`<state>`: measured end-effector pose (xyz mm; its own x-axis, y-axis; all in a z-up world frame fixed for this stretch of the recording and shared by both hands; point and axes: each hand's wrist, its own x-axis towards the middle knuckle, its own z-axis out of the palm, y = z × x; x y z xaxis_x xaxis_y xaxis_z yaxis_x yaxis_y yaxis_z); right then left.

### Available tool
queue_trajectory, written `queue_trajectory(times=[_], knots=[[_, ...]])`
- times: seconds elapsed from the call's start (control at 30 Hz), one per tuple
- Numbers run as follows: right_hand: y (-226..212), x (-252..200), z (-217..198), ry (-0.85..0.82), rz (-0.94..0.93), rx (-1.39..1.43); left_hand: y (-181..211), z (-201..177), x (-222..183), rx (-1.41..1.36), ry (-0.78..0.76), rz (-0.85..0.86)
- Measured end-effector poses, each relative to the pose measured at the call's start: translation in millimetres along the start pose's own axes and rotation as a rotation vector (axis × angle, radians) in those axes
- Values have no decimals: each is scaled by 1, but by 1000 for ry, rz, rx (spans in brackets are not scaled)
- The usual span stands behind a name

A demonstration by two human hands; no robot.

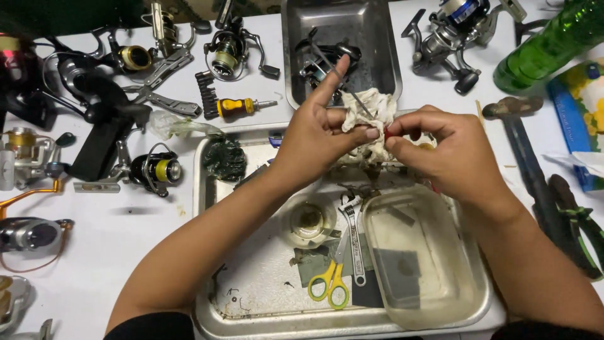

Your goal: Cleaning internal components of a fishing reel with a tissue and reassembling the reel body using a screwdriver.

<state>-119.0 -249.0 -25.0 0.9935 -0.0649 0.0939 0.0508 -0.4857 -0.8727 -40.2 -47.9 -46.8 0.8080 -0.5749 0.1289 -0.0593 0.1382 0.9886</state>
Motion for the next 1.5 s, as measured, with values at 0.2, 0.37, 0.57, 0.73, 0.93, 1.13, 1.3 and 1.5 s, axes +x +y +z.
queue_trajectory(times=[0.2, 0.37, 0.57, 0.73, 0.93, 1.13, 1.3, 1.5], knots=[[16, 3, 7, -40, 120, 293, -13, 1, 4, -142, 17, 118], [3, 3, 6, -40, -21, 37, 8, -21, 11, -70, 142, 142], [2, 4, 2, 16, -112, -170, 16, -62, 15, -188, 333, 137], [16, 11, -12, 4, -39, -154, -5, -83, 5, -97, 496, 89], [40, 9, -47, 60, 29, 505, -6, -60, -12, 958, -96, 21], [39, -21, -79, 266, 166, 780, 16, -42, 3, 1282, -236, 39], [74, -49, -100, 487, 65, 695, 13, 30, 43, 952, -257, 598], [56, -61, -97, 558, -13, 764, -70, 112, 129, 1195, -506, 739]])
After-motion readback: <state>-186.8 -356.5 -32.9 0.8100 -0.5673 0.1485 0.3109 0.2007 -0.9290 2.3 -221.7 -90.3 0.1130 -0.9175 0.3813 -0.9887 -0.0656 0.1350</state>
